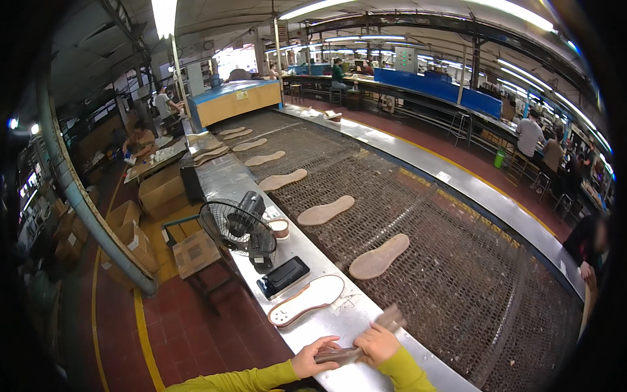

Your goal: The person folds blue shoe uppers and places them into clear plastic bags on a factory workbench. They then pick up brown shoe soles from a conveyor belt and stack them on the bench. The scene shows other workers in the background at a shoe manufacturing line.

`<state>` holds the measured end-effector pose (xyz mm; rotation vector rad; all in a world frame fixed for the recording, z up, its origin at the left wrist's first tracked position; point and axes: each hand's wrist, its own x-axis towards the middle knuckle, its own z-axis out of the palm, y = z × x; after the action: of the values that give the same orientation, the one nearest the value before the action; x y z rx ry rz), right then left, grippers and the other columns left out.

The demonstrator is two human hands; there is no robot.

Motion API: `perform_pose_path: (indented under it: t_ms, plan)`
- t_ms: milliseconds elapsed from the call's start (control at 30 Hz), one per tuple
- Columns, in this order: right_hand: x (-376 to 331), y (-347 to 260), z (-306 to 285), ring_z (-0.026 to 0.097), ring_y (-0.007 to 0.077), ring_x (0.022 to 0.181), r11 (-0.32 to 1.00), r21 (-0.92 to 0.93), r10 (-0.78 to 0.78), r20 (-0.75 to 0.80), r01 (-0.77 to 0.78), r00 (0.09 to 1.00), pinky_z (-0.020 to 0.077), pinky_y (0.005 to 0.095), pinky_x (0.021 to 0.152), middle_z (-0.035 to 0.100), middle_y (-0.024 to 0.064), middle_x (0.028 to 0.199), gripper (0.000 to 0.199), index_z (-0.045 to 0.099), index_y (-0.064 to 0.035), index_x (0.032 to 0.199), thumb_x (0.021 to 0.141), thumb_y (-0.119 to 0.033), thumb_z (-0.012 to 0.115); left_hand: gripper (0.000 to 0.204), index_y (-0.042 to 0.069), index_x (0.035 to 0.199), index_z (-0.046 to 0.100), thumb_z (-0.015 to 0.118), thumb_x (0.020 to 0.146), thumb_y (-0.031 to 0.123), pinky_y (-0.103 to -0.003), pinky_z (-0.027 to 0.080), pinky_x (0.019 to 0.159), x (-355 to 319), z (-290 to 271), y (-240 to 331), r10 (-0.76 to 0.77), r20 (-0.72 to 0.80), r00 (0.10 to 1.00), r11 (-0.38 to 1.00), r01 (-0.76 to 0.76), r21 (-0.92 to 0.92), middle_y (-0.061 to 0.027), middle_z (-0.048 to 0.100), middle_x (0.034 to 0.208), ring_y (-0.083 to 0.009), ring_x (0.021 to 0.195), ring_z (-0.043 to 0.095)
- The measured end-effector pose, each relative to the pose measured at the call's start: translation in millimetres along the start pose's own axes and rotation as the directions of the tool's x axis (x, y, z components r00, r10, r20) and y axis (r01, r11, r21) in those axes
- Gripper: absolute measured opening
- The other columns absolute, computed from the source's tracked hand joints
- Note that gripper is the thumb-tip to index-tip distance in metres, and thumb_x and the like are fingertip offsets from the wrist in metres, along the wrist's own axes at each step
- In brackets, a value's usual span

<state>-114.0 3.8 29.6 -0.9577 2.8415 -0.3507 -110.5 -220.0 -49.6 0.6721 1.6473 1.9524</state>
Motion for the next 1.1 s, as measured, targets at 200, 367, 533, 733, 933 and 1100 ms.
perform_pose_path:
  t_ms: [200, 367, 533, 733, 933, 1100]
  plan:
    - [-63.0, 2.9, -10.1, 0.059, 0.0309, 0.104, 0.784, 0.355, 0.425, 0.291, -0.510, 0.857, 0.0451, 0.0393, 0.092, 0.060, 0.0168, 0.112, 0.068, 0.055, -0.0051, 0.115, 0.061, -0.036, 0.083, 0.064, 0.004, 0.130, 0.045, 0.062, 0.086, 0.047, -0.034, 0.043, 0.094, 83.3, -18.7, 7.1, -0.095, -0.023, 0.995, 0.963, 0.086, -0.256, -0.0108, 0.056, 0.119, -0.0183, 0.110, 0.054]
    - [-86.1, 31.2, 55.3, 0.065, 0.0309, 0.089, 0.470, 0.699, 0.671, 0.114, -0.539, 0.733, 0.0491, 0.0373, 0.082, 0.067, 0.0182, 0.094, 0.077, 0.060, -0.0003, 0.105, 0.049, -0.045, 0.088, 0.062, 0.003, 0.124, 0.053, 0.068, 0.078, 0.042, -0.043, 0.031, 0.107, 236.6, -25.3, -9.5, 0.132, -0.138, 0.982, 0.412, 0.073, 0.908, -0.0228, 0.043, 0.135, -0.0378, 0.126, 0.039]
    - [-93.1, 44.5, 85.9, 0.064, 0.0256, 0.093, 0.379, 0.766, 0.718, 0.110, -0.520, 0.687, 0.0481, 0.0344, 0.085, 0.066, 0.0162, 0.099, 0.076, 0.059, 0.0013, 0.106, 0.050, -0.042, 0.089, 0.102, 0.009, 0.142, 0.026, 0.079, 0.064, 0.047, -0.050, 0.030, 0.107, 291.3, -40.3, -32.2, -0.207, -0.466, 0.860, -0.007, 0.475, 0.880, -0.0255, 0.026, 0.145, -0.0401, 0.133, 0.031]
    - [-90.4, 47.0, 83.8, 0.063, 0.0224, 0.093, 0.319, 0.808, 0.681, 0.167, -0.494, 0.713, 0.0478, 0.0323, 0.084, 0.066, 0.0149, 0.099, 0.080, 0.057, 0.0015, 0.109, 0.051, -0.044, 0.089, 0.103, 0.015, 0.134, 0.031, 0.090, 0.051, 0.030, -0.045, 0.047, 0.089, 325.8, -90.6, -7.2, 0.143, -0.396, 0.907, -0.010, 0.402, 0.916, -0.0161, 0.041, 0.128, -0.0337, 0.117, 0.047]
    - [-86.5, 43.0, 95.6, 0.056, 0.0248, 0.111, 0.362, 0.843, 0.666, 0.064, -0.397, 0.743, 0.0418, 0.0362, 0.098, 0.061, 0.0176, 0.113, 0.082, 0.051, 0.0024, 0.122, 0.055, -0.029, 0.087, 0.075, 0.006, 0.117, 0.054, 0.088, 0.053, 0.025, -0.044, 0.046, 0.093, 359.7, -240.3, 2.7, 0.268, -0.465, 0.844, 0.112, 0.452, 0.885, -0.0184, 0.046, 0.123, -0.0344, 0.111, 0.053]
    - [-83.6, 43.8, 92.6, 0.056, 0.0237, 0.111, 0.285, 0.884, 0.654, 0.104, -0.372, 0.749, 0.0420, 0.0366, 0.097, 0.061, 0.0163, 0.114, 0.081, 0.051, 0.0016, 0.123, 0.056, -0.024, 0.087, 0.104, 0.001, 0.134, 0.041, 0.085, 0.054, 0.049, -0.040, 0.027, 0.110, 361.4, -309.6, -16.8, -0.009, -0.867, 0.498, 0.241, 0.842, 0.482, -0.0266, 0.029, 0.143, -0.0403, 0.134, 0.025]
